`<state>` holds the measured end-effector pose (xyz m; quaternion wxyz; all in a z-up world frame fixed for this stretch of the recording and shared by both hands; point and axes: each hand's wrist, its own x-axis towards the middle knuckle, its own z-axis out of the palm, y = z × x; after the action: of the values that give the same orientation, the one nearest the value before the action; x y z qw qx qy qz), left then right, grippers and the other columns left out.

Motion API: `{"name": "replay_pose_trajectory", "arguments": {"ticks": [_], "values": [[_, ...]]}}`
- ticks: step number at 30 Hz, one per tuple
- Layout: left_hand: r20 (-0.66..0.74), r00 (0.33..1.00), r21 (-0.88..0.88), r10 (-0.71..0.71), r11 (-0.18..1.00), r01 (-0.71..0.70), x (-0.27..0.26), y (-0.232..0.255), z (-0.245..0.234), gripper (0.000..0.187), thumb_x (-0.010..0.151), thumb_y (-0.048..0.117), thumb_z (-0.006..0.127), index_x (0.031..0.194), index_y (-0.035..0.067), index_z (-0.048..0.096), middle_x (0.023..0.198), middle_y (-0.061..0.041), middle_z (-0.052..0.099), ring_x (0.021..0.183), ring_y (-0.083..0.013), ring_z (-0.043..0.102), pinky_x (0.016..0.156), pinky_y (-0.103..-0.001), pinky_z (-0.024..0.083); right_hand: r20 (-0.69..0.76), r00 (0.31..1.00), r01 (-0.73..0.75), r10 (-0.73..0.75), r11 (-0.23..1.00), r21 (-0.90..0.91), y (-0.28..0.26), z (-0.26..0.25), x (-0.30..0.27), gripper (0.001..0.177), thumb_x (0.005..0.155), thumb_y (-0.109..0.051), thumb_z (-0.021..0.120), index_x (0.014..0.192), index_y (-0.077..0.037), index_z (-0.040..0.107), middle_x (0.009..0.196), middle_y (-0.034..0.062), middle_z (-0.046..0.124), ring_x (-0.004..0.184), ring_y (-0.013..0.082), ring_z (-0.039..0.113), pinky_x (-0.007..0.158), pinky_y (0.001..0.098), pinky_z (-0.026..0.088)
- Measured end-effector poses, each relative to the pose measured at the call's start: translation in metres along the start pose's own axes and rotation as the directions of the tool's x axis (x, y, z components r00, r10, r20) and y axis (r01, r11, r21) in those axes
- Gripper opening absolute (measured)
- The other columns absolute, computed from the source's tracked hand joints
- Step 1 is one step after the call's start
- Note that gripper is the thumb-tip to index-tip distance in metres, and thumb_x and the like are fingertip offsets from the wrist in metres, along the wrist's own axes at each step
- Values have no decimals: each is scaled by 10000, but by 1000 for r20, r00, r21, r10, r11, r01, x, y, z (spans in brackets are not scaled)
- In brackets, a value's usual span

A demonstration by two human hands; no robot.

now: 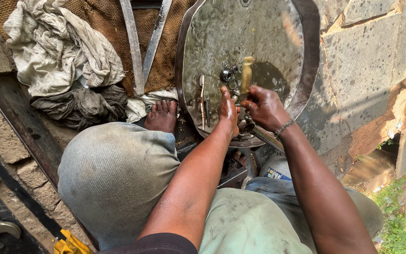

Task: The person cleans several small metal mechanical parts by scrubbing them in a tray of liquid with a small brush and wiping them with a cloth.

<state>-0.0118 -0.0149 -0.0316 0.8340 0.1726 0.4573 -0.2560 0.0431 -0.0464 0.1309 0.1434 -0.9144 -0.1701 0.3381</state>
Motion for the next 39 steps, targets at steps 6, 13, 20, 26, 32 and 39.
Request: {"name": "replay_pose_trajectory", "arguments": {"ticks": [6,13,20,26,32,39], "values": [[46,995,-108,85,991,-80,-2,-3,-5,1082,848,930,153,1481,132,515,1314,-172,573,1067,-249,548,967,-527,501,257,966,63,6,964,-258,-26,-8,21,104,953,-158,656,963,-60,687,864,116,752,770,237,694,766,390,589],[44,998,-229,41,973,-29,0,-2,-13,960,845,918,199,1302,174,598,1066,-76,648,899,-211,611,793,-455,489,149,971,209,-189,970,-128,-23,2,10,230,871,-131,726,1056,-12,658,906,159,738,829,259,719,748,411,573],[108,985,-368,137,925,-88,38,-25,-21,707,924,765,384,1089,121,624,985,-72,677,860,-227,673,747,-406,582,104,976,197,-190,978,-61,-14,19,-12,216,896,-90,686,1087,-9,624,927,173,730,859,282,753,786,393,598],[261,949,-374,176,925,-68,15,-10,-29,921,935,967,270,988,104,590,927,-74,621,823,-228,616,674,-413,545,-44,907,416,-418,908,-52,-23,25,-32,319,847,-25,674,1155,4,597,1012,198,698,870,327,730,772,423,592],[62,998,-60,31,998,-28,-18,15,-23,948,767,921,248,1021,112,672,864,-70,653,802,-187,607,593,-348,492,-108,934,320,-342,930,-178,-25,35,-50,142,931,-19,651,1071,-14,627,928,179,713,838,332,708,763,473,578],[61,998,20,21,1000,-22,-20,16,-26,979,798,975,219,1041,142,671,640,47,399,522,-88,324,474,-282,232,90,978,200,-187,963,-178,6,26,-12,243,855,-35,656,1091,-63,709,865,149,745,769,264,726,744,422,601]]}}
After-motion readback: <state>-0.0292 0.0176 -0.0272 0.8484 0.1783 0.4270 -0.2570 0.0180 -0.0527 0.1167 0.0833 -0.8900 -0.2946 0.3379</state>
